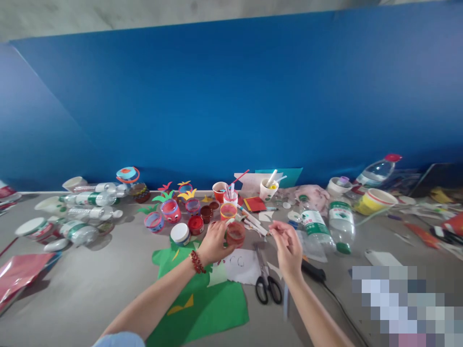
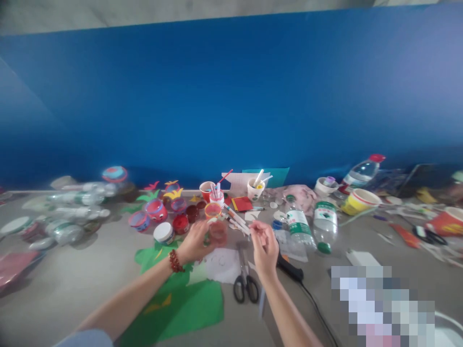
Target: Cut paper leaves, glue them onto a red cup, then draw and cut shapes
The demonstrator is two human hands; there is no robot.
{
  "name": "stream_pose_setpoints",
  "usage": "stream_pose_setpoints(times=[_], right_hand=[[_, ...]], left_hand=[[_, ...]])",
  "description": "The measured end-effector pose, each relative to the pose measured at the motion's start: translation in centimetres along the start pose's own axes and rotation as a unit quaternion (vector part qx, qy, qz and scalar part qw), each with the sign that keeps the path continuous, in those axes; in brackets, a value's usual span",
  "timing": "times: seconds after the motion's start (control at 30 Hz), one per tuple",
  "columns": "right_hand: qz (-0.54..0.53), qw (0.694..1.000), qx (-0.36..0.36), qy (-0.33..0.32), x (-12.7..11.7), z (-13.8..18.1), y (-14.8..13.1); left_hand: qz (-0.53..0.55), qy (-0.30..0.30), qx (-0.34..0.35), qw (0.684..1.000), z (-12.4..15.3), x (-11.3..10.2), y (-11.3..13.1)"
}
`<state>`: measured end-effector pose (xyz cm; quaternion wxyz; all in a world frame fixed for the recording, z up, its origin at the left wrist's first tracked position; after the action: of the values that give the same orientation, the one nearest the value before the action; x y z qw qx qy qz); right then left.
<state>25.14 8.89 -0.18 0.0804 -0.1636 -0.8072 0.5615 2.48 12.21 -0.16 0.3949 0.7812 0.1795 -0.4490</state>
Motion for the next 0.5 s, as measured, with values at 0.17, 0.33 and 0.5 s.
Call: stream_pose_setpoints(times=[0.17,0.33,0.5], right_hand=[[0.008,1.000,-0.001,-0.003,0.0,-0.1,-0.3],[0.042,0.998,-0.012,-0.054,1.2,-0.3,-0.5],[0.141,0.968,-0.010,-0.209,3.2,0.2,-2.3]], left_hand=[[0.019,0.022,-0.007,1.000,-0.2,0.9,0.2],[0.010,0.059,-0.039,0.997,-0.1,0.7,0.0],[0.002,0.026,-0.025,0.999,2.2,-2.0,0.0]])
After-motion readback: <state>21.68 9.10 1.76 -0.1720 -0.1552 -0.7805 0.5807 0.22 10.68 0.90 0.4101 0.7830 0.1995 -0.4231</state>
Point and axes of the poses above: each hand's wrist, its own z-axis away from the middle knuckle, its own x-axis out of the palm, y = z × x, the point moved 9 cm from there along -z, towards the middle knuckle, and after that the axes turned 7 degrees about -y, right-handed, at the moved point
